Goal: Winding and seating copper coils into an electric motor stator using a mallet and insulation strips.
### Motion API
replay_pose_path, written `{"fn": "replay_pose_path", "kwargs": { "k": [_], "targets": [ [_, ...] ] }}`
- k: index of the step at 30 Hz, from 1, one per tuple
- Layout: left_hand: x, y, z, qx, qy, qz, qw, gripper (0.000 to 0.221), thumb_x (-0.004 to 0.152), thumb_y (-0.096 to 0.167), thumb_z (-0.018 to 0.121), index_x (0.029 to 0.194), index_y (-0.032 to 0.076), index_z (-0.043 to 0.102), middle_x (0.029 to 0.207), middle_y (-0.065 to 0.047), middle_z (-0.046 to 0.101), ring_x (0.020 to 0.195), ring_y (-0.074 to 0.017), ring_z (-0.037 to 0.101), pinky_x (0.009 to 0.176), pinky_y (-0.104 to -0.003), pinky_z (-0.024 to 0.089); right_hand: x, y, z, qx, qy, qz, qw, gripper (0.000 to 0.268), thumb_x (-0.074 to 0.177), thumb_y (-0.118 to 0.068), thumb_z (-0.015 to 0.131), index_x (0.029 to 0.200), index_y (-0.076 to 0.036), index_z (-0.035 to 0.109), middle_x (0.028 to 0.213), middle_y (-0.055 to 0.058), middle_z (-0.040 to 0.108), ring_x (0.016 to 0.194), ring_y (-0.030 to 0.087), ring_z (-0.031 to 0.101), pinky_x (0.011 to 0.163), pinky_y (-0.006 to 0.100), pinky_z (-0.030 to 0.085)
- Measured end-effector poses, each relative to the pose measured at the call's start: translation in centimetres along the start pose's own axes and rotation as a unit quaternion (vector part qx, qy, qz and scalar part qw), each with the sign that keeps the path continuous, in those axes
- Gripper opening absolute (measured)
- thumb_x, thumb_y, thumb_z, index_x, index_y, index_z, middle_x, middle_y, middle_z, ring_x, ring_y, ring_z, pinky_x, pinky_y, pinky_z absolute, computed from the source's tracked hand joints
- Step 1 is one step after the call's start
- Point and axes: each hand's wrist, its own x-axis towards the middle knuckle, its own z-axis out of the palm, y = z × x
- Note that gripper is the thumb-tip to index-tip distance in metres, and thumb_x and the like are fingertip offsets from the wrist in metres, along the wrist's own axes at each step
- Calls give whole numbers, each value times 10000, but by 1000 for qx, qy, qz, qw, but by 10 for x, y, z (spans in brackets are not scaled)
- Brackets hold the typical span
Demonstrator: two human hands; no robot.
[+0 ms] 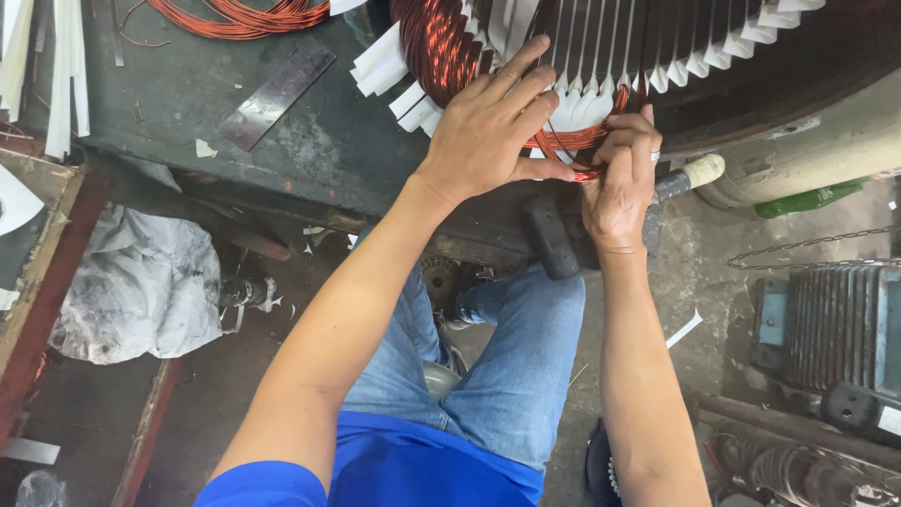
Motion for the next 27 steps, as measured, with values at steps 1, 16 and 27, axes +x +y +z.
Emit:
{"fn": "replay_pose_path", "kwargs": {
  "k": [1,16,27],
  "targets": [
    [-1,0,0,1,-1,0,1000,909,1053,858,283,1046,59,719,1284,-98,712,1450,-279,478,809,-301,539,0,-1,0,1,0,0,1000,564,1173,-432,452,923,72,481,1024,212,474,1170,466,585,1286,716,318],
    [-3,0,2,-3,-18,-1,1000,895,1050,874,361,1060,55,723,1298,-97,713,1458,-274,471,827,-310,550,-1,1,0,11,7,-1,1000,501,1182,-324,511,898,88,498,1012,202,485,1167,469,589,1291,718,316],
    [-6,-1,4,-12,-44,-4,999,920,1036,898,411,1079,42,744,1330,-95,703,1474,-280,442,847,-333,569,0,0,-1,9,8,-4,1000,474,1178,-293,540,899,87,494,1018,217,493,1163,480,597,1284,716,322]
  ]
}}
